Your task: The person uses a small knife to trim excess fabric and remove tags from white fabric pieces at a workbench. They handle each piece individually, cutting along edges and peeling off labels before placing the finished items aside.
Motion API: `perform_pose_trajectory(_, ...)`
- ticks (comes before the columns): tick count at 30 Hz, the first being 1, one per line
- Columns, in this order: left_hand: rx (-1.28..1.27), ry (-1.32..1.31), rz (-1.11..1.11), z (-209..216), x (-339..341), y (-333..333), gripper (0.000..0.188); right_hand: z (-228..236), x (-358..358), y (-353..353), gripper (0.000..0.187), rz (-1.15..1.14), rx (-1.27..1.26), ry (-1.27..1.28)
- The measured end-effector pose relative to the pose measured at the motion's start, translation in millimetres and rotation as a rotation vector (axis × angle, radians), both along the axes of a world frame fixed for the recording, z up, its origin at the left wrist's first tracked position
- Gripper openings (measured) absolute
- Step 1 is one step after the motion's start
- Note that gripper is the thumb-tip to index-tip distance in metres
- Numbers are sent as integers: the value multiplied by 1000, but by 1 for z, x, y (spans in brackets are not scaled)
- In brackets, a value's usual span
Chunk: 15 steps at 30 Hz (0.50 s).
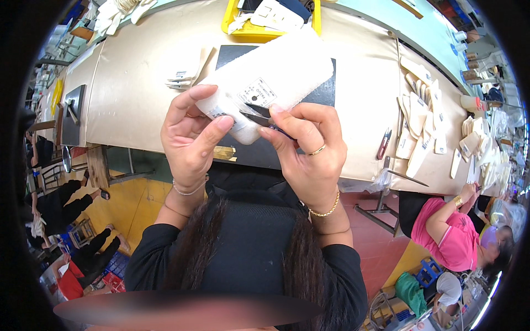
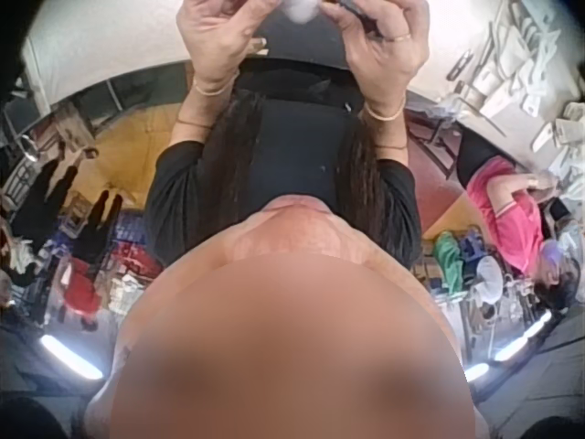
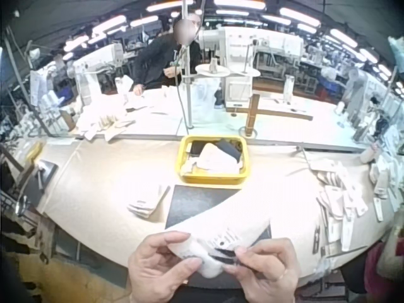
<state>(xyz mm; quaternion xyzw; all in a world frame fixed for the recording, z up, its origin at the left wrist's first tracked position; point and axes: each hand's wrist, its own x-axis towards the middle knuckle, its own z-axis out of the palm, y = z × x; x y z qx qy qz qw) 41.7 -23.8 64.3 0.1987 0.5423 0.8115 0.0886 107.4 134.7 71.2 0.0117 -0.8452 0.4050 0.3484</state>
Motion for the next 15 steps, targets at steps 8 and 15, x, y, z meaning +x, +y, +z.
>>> perform_pose_trajectory(8, 57, -83, -77, 7, 1, -1, 41, -16, 0, 14, 29, 343, -505, -129)
perform_pose_trajectory(15, 82, -119, -75, 5, 0, 2, 47, -23, 5, 18, 33, 733, -1345, -48)
